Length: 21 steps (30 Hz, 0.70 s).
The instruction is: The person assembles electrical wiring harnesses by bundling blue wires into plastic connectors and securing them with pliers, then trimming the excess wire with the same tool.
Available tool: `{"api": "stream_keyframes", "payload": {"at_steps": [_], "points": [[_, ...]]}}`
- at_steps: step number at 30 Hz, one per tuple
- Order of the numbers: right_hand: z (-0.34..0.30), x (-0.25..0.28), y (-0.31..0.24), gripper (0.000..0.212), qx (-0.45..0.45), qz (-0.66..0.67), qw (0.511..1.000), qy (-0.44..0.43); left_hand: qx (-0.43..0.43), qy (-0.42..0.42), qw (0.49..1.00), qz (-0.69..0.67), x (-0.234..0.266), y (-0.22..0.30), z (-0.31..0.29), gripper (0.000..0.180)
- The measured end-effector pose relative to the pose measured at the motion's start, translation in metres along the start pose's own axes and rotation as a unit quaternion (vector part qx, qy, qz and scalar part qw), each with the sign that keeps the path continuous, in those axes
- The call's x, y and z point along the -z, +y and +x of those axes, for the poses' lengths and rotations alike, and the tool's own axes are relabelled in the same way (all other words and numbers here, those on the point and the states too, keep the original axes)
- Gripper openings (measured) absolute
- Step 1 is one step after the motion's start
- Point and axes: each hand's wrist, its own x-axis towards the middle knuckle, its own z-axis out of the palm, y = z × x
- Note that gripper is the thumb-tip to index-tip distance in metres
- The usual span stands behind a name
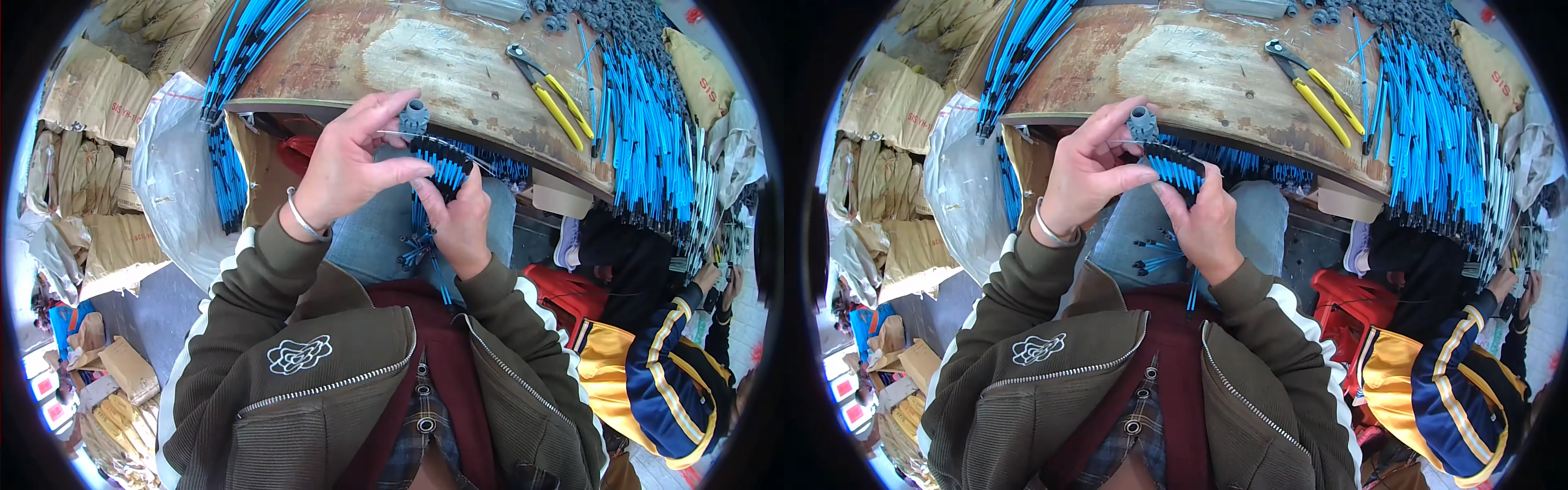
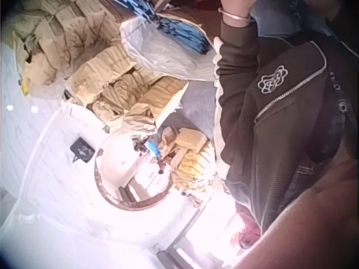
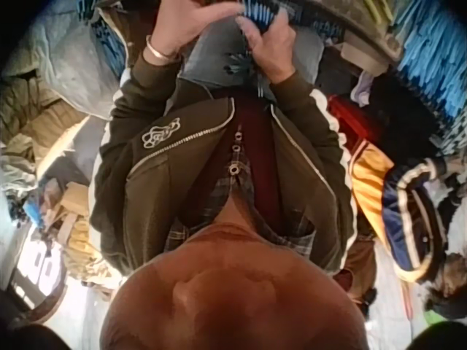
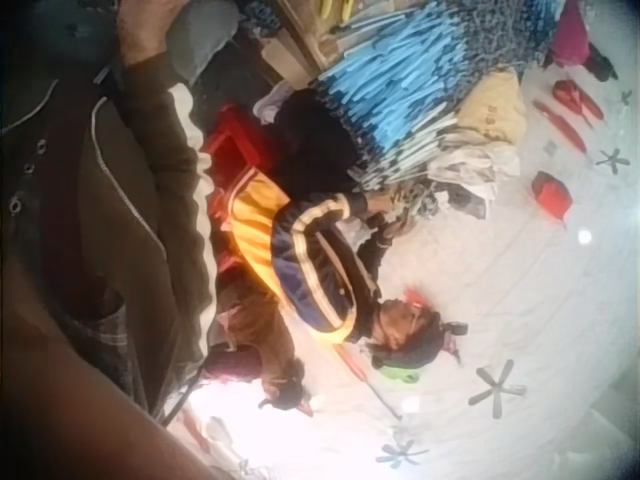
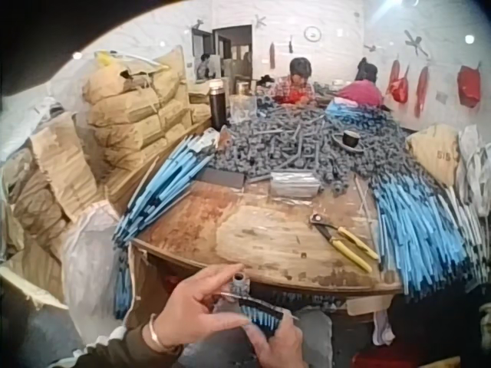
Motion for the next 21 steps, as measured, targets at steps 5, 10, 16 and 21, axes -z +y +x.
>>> {"api": "stream_keyframes", "payload": {"at_steps": [5, 10, 16, 21], "points": [[0.000, 0.001, -0.003, 0.033, 0.005, -0.006, 1.000, 0.005, -0.020, 0.056, 0.995, 0.086, -0.007, 0.006, -0.002, 0.051], [-0.001, 0.001, -0.006, 0.032, 0.001, -0.004, 1.000, 0.010, 0.012, 0.061, 0.998, 0.030, -0.006, 0.005, -0.001, 0.046], [-0.001, 0.004, -0.008, 0.029, 0.012, 0.015, 1.000, -0.008, 0.015, 0.044, 0.998, -0.042, 0.000, -0.001, 0.001, 0.042], [0.001, 0.008, -0.009, 0.026, 0.008, 0.022, 0.999, -0.038, 0.033, 0.026, 0.994, -0.096, 0.002, 0.003, 0.002, 0.039]]}}
